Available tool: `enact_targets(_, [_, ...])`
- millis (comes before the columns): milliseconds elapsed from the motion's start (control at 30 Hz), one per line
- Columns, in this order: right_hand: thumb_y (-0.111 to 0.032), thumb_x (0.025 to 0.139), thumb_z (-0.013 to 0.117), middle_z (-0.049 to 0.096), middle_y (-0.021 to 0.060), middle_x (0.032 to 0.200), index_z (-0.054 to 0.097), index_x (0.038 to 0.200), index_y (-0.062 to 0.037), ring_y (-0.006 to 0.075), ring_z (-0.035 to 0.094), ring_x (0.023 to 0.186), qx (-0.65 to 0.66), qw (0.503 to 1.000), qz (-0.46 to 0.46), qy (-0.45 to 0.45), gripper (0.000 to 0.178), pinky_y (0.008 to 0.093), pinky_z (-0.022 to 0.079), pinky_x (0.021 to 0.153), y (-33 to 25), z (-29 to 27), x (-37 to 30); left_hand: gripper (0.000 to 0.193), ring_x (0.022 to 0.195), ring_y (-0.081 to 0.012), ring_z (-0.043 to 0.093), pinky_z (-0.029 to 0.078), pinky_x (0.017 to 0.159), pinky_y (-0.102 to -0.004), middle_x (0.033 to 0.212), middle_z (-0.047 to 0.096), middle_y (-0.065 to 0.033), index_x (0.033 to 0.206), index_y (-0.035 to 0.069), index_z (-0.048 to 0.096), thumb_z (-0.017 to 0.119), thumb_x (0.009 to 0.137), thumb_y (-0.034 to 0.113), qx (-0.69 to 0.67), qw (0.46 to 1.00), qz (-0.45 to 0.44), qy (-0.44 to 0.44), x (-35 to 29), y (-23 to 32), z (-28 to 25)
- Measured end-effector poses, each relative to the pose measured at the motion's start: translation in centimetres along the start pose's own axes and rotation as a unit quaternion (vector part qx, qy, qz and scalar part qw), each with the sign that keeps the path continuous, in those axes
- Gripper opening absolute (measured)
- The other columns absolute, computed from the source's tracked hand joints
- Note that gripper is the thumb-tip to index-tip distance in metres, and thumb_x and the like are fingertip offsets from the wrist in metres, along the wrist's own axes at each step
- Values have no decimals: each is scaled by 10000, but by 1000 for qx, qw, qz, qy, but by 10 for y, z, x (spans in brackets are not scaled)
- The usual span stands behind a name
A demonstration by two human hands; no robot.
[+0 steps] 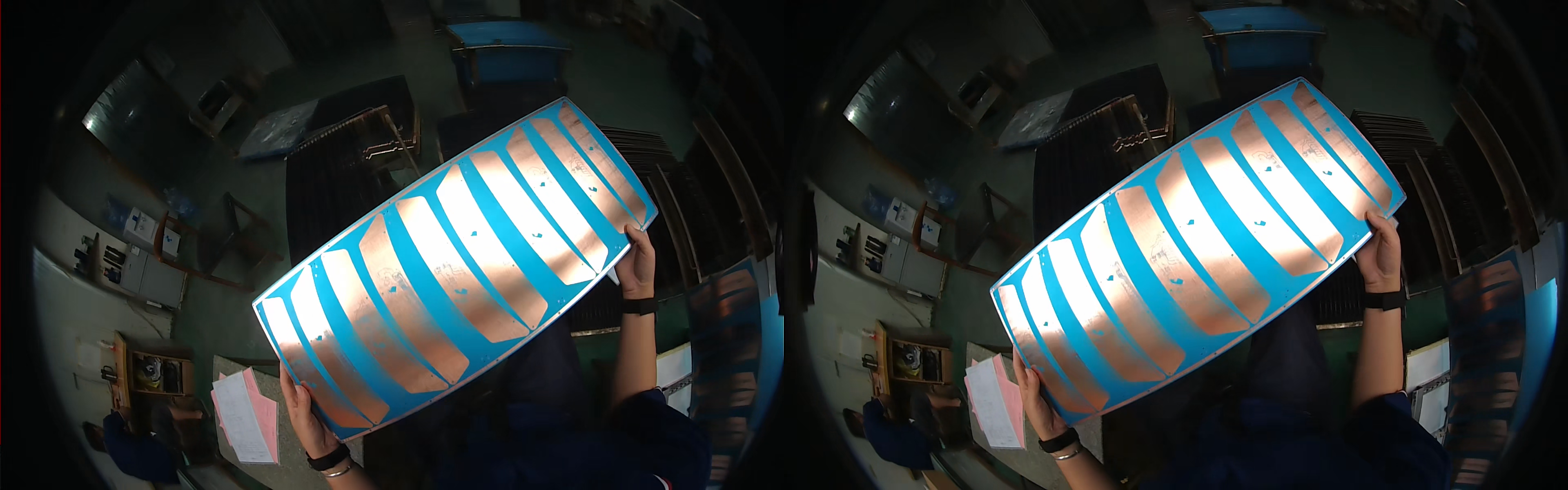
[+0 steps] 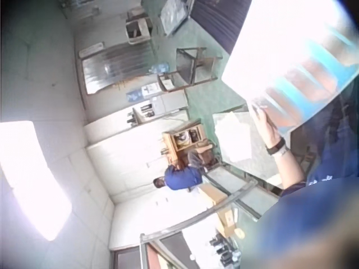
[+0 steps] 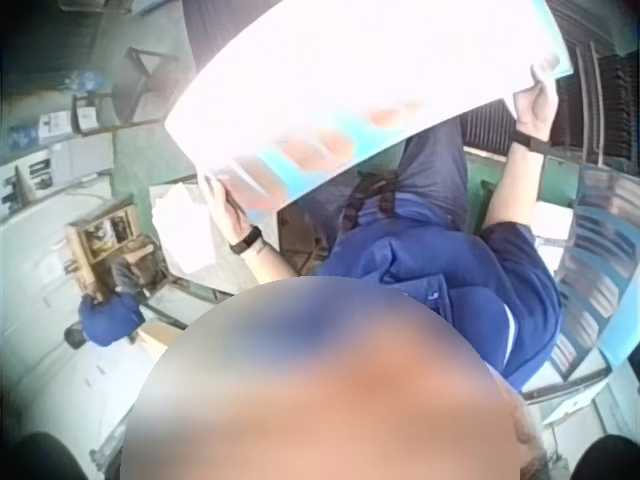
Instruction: Sorting blue and copper colored sheets into a vertical metal storage rack.
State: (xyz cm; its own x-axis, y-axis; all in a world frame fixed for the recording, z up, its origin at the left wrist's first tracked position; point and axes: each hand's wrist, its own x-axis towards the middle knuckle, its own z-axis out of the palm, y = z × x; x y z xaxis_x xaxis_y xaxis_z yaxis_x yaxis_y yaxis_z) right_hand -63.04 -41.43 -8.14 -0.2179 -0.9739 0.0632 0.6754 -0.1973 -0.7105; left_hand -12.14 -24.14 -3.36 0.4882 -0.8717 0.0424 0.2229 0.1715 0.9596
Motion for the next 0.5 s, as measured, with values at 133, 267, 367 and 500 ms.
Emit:
enact_targets(133, [-101, 884, 554, 582, 121, 1186, 472, 1234, 24, 207, 571, 1082, 2, 1000, -17, 3, 380, 350, 435, 964, -2, 13, 6, 597, 1231, -185, 442, 404, 992, -333, 1394, 399, -127, 1444, 16, 224, 510, 955, 203, -71, 996, -23, -38, 18, -14, 3])
enact_targets(267, [-129, 904, 544, 575, 113, 1173, 483, 1214, 16, 204, 562, 1090, -3, 1000, -14, 17, 348, 349, 435, 959, 1, 13, 11, 598, 1224, -193, 454, 406, 990, -333, 1393, 404, -129, 1443, 21, 231, 514, 950, 205, -71, 997, -8, -40, 26, -25, 12])
enact_targets(367, [-132, 901, 546, 574, 118, 1167, 485, 1206, 15, 203, 568, 1076, -16, 1000, -15, 16, 344, 346, 439, 951, 4, 13, 15, 631, 1229, -216, 453, 396, 1004, -346, 1394, 405, -135, 1441, 26, 239, 556, 926, 204, -104, 993, -34, -33, 28, -25, 16])
enact_targets(500, [-141, 896, 546, 574, 133, 1161, 479, 1209, 25, 213, 568, 1081, -28, 999, -18, 14, 361, 351, 441, 951, 2, 24, 14, 626, 1227, -218, 457, 401, 1001, -350, 1396, 404, -136, 1440, 29, 243, 557, 924, 195, -106, 993, -36, -31, 31, -30, 12])
